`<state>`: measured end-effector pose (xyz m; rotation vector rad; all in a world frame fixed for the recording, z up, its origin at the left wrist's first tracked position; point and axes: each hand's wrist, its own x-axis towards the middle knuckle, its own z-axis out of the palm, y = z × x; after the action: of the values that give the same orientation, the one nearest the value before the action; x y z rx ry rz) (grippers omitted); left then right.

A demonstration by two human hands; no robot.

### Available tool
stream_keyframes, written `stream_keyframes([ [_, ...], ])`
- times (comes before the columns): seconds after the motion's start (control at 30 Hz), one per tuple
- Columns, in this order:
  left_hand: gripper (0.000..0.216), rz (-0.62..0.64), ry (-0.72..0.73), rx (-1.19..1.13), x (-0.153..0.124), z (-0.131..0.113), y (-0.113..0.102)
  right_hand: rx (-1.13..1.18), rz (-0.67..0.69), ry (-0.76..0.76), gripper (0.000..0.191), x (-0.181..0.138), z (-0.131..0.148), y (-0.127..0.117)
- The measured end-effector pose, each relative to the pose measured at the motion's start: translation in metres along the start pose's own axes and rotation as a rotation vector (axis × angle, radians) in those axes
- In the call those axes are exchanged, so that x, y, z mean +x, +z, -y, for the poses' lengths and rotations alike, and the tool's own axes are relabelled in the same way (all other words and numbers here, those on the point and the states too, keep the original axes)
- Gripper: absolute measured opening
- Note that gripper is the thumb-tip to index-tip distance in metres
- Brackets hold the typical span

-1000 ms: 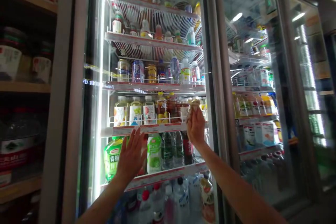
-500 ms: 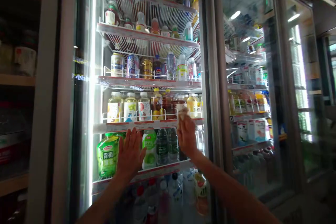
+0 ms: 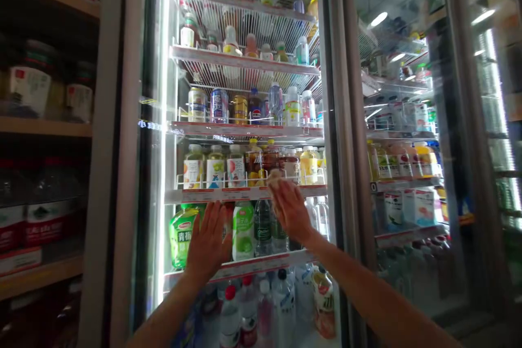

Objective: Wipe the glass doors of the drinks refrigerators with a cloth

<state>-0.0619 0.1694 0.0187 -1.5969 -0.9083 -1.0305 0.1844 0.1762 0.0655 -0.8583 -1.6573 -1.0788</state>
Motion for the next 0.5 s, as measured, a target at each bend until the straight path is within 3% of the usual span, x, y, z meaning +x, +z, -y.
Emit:
stream_keyframes([
  [0.07, 0.057, 0.041, -0.004, 0.018, -0.007, 0.01, -0.004, -0.025, -0.093, 0.168, 0.055, 0.017, 0.004, 0.002],
  [0.13, 0.056, 0.086, -0.013, 0.036, -0.017, 0.019, -0.007, -0.022, -0.101, 0.181, 0.054, 0.023, 0.015, 0.008],
  [0.27, 0.056, 0.121, -0.024, 0.087, -0.04, 0.037, -0.015, 0.071, 0.127, -0.289, 0.057, 0.015, 0.049, 0.019],
  [0.3, 0.056, 0.122, -0.033, 0.099, -0.045, 0.042, -0.018, 0.084, 0.145, -0.332, 0.057, 0.018, 0.055, 0.021],
  [0.33, 0.056, 0.124, -0.051, 0.107, -0.05, 0.048, -0.021, 0.085, 0.133, -0.298, 0.056, 0.025, 0.059, 0.022],
  [0.43, 0.056, 0.151, -0.137, 0.112, -0.062, 0.063, -0.032, 0.073, 0.021, -0.002, 0.054, 0.049, 0.076, 0.028],
  [0.5, 0.056, 0.178, -0.172, 0.122, -0.072, 0.073, -0.039, 0.103, 0.044, -0.036, 0.057, 0.048, 0.096, 0.034],
])
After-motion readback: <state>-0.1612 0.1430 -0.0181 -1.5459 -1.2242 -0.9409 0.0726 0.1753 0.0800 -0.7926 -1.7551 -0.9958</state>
